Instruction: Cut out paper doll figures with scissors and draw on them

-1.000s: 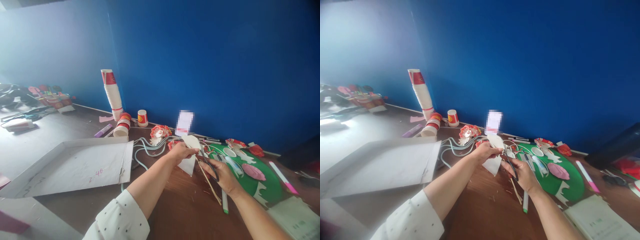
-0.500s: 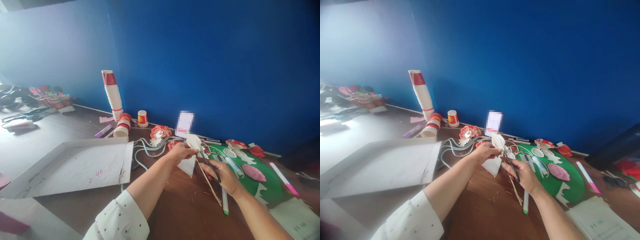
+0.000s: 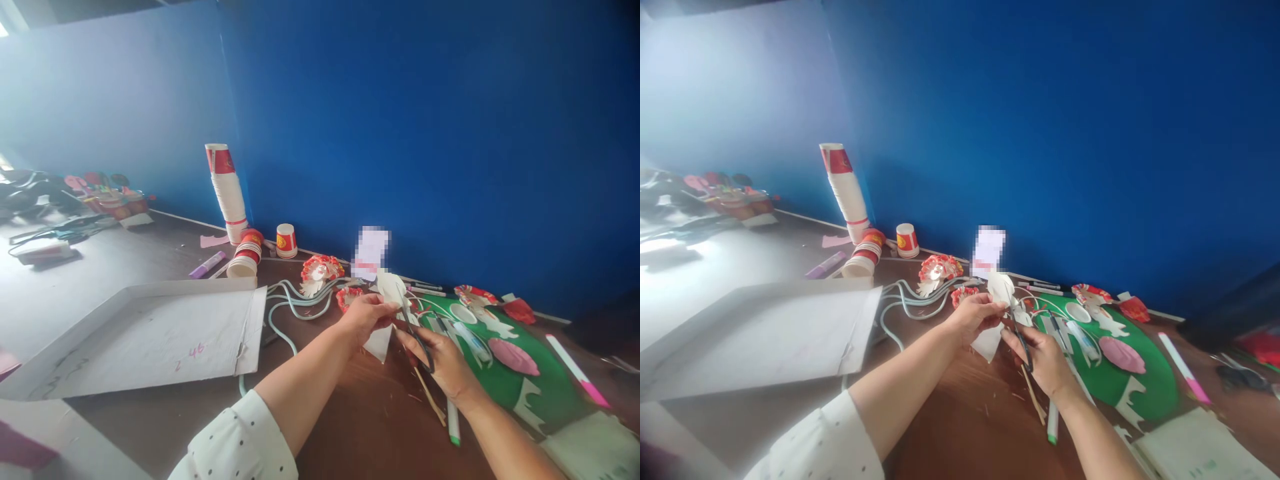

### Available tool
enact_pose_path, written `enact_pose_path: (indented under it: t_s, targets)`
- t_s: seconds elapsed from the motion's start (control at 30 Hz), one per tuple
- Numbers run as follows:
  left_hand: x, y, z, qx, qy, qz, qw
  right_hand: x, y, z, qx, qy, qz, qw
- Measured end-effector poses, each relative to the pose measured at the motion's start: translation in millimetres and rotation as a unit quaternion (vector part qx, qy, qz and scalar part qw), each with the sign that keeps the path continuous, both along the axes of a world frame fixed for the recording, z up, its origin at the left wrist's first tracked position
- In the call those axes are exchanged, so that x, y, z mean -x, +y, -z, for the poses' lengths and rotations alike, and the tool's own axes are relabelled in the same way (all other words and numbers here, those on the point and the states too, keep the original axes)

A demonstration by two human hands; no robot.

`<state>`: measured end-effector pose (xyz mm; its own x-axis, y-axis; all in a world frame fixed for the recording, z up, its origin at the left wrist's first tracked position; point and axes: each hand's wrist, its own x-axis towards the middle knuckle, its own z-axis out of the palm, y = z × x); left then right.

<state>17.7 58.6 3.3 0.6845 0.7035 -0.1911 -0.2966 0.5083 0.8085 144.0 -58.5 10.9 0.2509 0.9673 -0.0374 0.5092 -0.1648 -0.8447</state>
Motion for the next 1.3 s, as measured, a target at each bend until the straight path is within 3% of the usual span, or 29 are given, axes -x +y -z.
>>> enact_pose_path:
  t_s: [0.43,0.97,1.3]
  targets:
    - [-3.4,2.2,2.0,-0.046,0.012,-0.023,0.999,-0.8,-0.5,3.4,0.008,0.093,-0.029,0.995]
    - [-4.5,4.2,7.2,-0.089,0.041,-0.015,0.995,3.1,-0.3,-1.0,0.02,0.113,-0.016,0.993]
    - [-2.0,3.4,4.1,-0.068,0.042,-0.002,0.997,4.1,-0.1,3.6,0.008,0.147,-0.001,0.989]
